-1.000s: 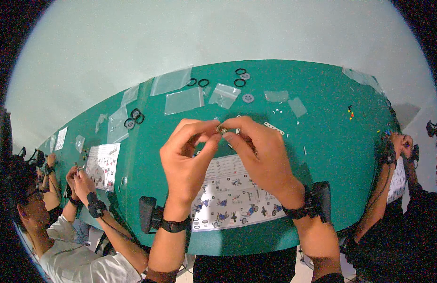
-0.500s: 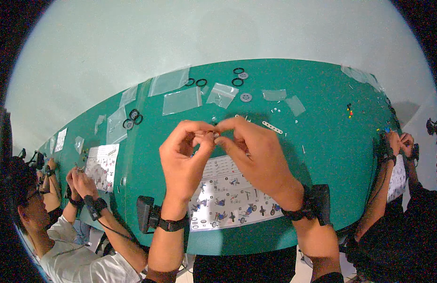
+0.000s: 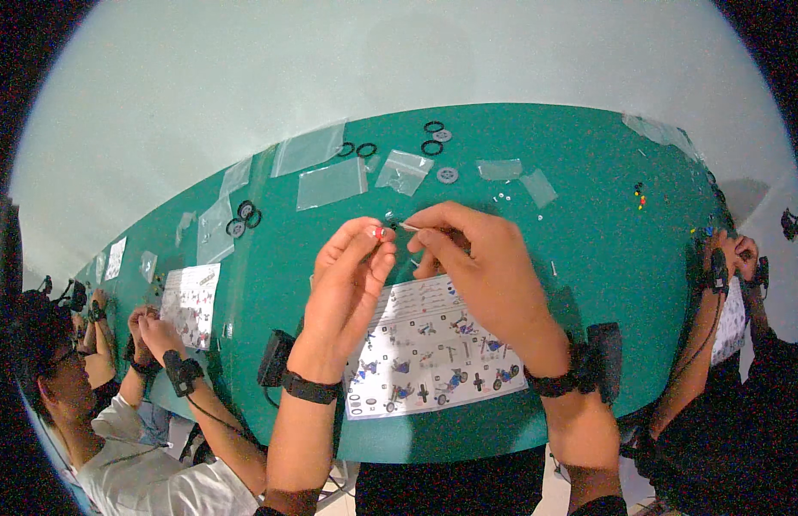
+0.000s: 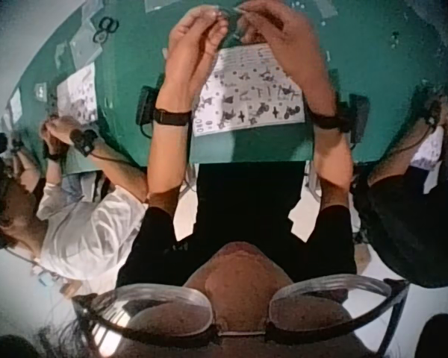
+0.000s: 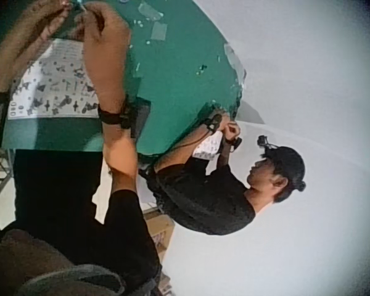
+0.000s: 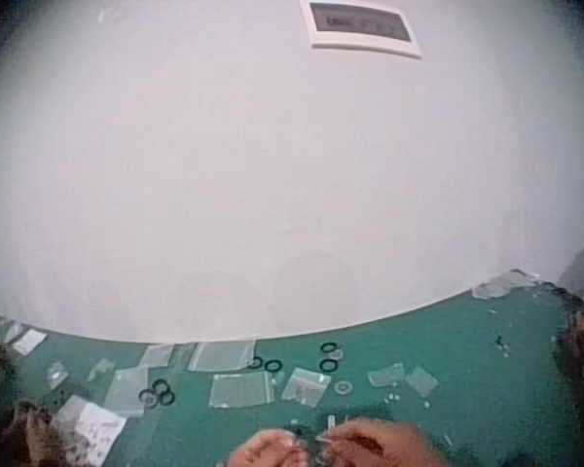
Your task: Assembling small metal plates and components of a toy kit using a small wrench and screws.
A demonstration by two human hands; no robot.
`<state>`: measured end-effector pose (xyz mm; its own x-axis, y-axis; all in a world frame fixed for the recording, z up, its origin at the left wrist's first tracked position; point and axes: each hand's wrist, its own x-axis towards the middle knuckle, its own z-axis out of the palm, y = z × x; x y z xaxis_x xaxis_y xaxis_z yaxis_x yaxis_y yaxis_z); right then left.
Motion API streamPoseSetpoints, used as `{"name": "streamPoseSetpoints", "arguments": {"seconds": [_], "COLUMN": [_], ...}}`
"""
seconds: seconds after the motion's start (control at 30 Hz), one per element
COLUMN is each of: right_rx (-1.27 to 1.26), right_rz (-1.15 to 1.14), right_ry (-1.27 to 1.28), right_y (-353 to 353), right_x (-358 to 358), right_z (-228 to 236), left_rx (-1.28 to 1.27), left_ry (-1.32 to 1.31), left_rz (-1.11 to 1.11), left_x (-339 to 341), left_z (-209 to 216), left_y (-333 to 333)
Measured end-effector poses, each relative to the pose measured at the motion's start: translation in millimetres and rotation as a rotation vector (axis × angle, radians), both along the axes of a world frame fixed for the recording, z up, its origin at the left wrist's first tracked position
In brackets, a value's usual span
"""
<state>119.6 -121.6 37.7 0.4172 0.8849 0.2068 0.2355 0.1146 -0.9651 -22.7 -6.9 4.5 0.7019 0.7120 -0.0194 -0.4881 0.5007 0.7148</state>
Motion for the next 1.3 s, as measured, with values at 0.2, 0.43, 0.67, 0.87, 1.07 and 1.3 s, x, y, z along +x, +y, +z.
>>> {"name": "streamPoseSetpoints", "arguments": {"seconds": [0.2, 0.43, 0.67, 0.87, 1.07, 1.3], "right_rx": [0.073, 0.229, 0.215, 0.237, 0.215, 0.239], "right_rz": [-0.088, -0.161, -0.155, -0.15, -0.127, -0.148], "right_ry": [-0.367, -0.58, -0.586, -0.6, -0.697, -0.682], "right_y": [0, 2, 3, 2, -2, 3], "right_x": [-13, -7, -9, -9, -7, 8], "right_z": [6, -3, -4, -2, 3, -7], "left_rx": [-0.067, -0.109, -0.16, -0.188, -0.147, 0.383], "left_ry": [0.005, -0.049, -0.024, -0.022, 0.058, 0.307], "left_rz": [-0.034, -0.066, -0.058, -0.061, -0.018, 0.149], "left_x": [-2, -3, -3, -3, -3, -1], "left_z": [2, 2, 3, 3, 7, 17], "left_y": [-3, -2, -1, -2, -4, -8]}}
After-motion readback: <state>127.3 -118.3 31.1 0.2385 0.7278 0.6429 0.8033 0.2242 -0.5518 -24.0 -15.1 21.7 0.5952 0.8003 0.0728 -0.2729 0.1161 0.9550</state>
